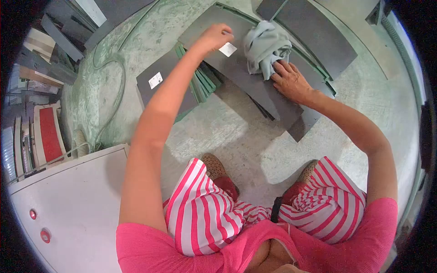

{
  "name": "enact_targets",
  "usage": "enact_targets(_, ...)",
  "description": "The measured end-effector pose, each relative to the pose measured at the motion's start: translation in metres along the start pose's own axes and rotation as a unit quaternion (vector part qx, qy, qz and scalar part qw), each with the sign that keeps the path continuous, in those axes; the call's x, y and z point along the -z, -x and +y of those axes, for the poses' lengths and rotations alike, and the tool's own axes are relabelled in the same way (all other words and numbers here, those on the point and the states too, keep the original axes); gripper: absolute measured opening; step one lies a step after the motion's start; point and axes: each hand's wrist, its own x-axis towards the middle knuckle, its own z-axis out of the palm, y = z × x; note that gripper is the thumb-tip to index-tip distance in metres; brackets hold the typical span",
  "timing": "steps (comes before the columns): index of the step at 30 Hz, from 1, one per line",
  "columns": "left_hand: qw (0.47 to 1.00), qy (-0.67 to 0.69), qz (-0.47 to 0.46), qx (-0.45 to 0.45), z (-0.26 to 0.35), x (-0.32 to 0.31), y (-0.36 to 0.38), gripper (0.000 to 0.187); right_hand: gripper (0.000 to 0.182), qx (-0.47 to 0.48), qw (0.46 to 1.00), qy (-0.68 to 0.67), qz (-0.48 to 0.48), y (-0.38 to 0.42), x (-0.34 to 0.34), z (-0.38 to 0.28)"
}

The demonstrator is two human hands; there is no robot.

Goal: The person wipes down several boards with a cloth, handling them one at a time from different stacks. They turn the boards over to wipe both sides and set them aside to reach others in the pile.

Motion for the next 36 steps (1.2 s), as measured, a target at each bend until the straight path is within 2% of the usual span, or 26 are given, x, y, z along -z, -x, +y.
enact_targets(2, 0.979, 0.095, 0.071, 0.167, -0.008, -0.016, -0.006, 0.041, 0.033, 0.036, 0.992, 0.016, 0.118, 0.003, -0.011, -0.001)
enact_targets(3, 0.979, 0.093, 0.069, 0.168, -0.004, -0.019, -0.012, 0.041, 0.033, 0.035, 0.992, 0.014, 0.118, 0.004, -0.012, -0.002)
enact_targets(5, 0.993, -0.023, -0.045, 0.106, 0.005, -0.026, -0.028, 0.045, 0.034, 0.027, 0.99, 0.034, 0.132, 0.005, -0.01, -0.005)
enact_targets(6, 0.993, -0.022, -0.043, 0.107, 0.001, -0.039, -0.035, 0.045, 0.034, 0.029, 0.99, 0.034, 0.132, 0.004, -0.011, -0.005)
enact_targets(7, 0.993, -0.119, 0.016, -0.02, -0.006, -0.057, -0.042, 0.05, 0.034, 0.029, 0.991, 0.033, 0.128, 0.004, -0.012, -0.004)
enact_targets(8, 0.963, -0.212, 0.074, -0.146, -0.012, -0.071, -0.046, 0.057, 0.035, 0.027, 0.991, 0.032, 0.124, 0.004, -0.013, -0.004)
enact_targets(9, 0.963, -0.211, 0.075, -0.147, -0.013, -0.082, -0.044, 0.057, 0.035, 0.028, 0.991, 0.033, 0.123, 0.005, -0.016, -0.004)
enact_targets(11, 0.929, -0.334, 0.041, -0.155, -0.01, -0.096, -0.038, 0.07, 0.035, 0.022, 0.991, 0.05, 0.118, 0.005, -0.018, -0.003)
enact_targets(12, 0.94, -0.307, 0.008, -0.148, -0.006, -0.091, -0.038, 0.073, 0.035, 0.019, 0.991, 0.051, 0.119, 0.007, -0.012, -0.004)
enact_targets(14, 0.936, -0.333, -0.027, -0.112, 0.017, -0.084, -0.027, 0.071, 0.035, 0.026, 0.999, 0.015, -0.034, 0.01, 0.015, -0.009)
enact_targets(15, 0.93, -0.355, -0.06, -0.07, 0.025, -0.084, -0.02, 0.07, 0.035, 0.027, 0.999, 0.016, -0.033, 0.009, 0.033, -0.008)
enact_targets(17, 0.928, -0.363, -0.045, -0.071, 0.026, -0.09, -0.012, 0.069, 0.035, 0.013, 0.96, -0.066, -0.272, 0.008, 0.07, -0.008)
enact_targets(18, 0.925, -0.371, -0.031, -0.072, 0.026, -0.093, -0.01, 0.067, 0.035, 0.015, 0.96, -0.066, -0.273, 0.007, 0.08, -0.004)
enact_targets(20, 0.926, -0.369, -0.025, -0.075, 0.016, -0.101, -0.012, 0.067, 0.04, -0.092, 0.95, -0.225, -0.196, -0.002, 0.094, 0.01)
enact_targets(21, 0.927, -0.367, -0.02, -0.08, 0.018, -0.102, -0.01, 0.066, 0.04, -0.09, 0.951, -0.223, -0.195, -0.004, 0.092, 0.013)
enact_targets(23, 0.935, -0.352, 0.008, -0.046, 0.022, -0.105, -0.006, 0.057, 0.052, -0.041, 0.969, -0.216, 0.109, -0.009, 0.078, 0.021)
enact_targets(24, 0.964, -0.265, -0.013, -0.005, 0.024, -0.1, -0.005, 0.053, 0.065, 0.017, 0.964, -0.193, 0.182, -0.017, 0.058, 0.029)
enact_targets(26, 0.996, -0.07, -0.02, 0.049, 0.017, -0.096, -0.01, 0.048, 0.066, 0.01, 0.97, -0.195, 0.142, -0.028, 0.036, 0.037)
enact_targets(27, 0.996, -0.072, -0.024, 0.049, 0.014, -0.09, -0.012, 0.048, 0.066, 0.006, 0.975, -0.2, 0.099, -0.029, 0.03, 0.039)
enact_targets(28, 0.999, -0.038, -0.032, 0.003, 0.013, -0.082, -0.011, 0.046, 0.066, 0.005, 0.974, -0.201, 0.1, -0.03, 0.044, 0.036)
enact_targets(29, 0.998, -0.003, -0.04, -0.043, 0.011, -0.074, -0.009, 0.043, 0.059, -0.049, 0.955, -0.291, 0.033, -0.032, 0.061, 0.037)
enact_targets(30, 0.969, 0.21, -0.116, 0.063, 0.015, -0.067, -0.004, 0.039, 0.052, -0.103, 0.92, -0.377, -0.036, -0.032, 0.076, 0.036)
enact_targets(31, 0.969, 0.211, -0.115, 0.065, 0.014, -0.061, 0.0, 0.039, 0.052, -0.101, 0.92, -0.377, -0.038, -0.032, 0.083, 0.036)
enact_targets(33, 0.918, 0.354, -0.134, 0.117, 0.011, -0.048, 0.007, 0.039, 0.047, -0.117, 0.84, -0.525, -0.071, -0.036, 0.092, 0.035)
enact_targets(35, 0.94, 0.3, -0.121, 0.11, -0.008, -0.054, 0.002, 0.049, 0.05, -0.107, 0.844, -0.524, -0.044, -0.039, 0.055, 0.046)
enact_targets(36, 0.991, 0.104, -0.04, 0.077, -0.015, -0.058, 0.002, 0.05, 0.05, -0.115, 0.903, -0.414, -0.002, -0.038, 0.036, 0.05)
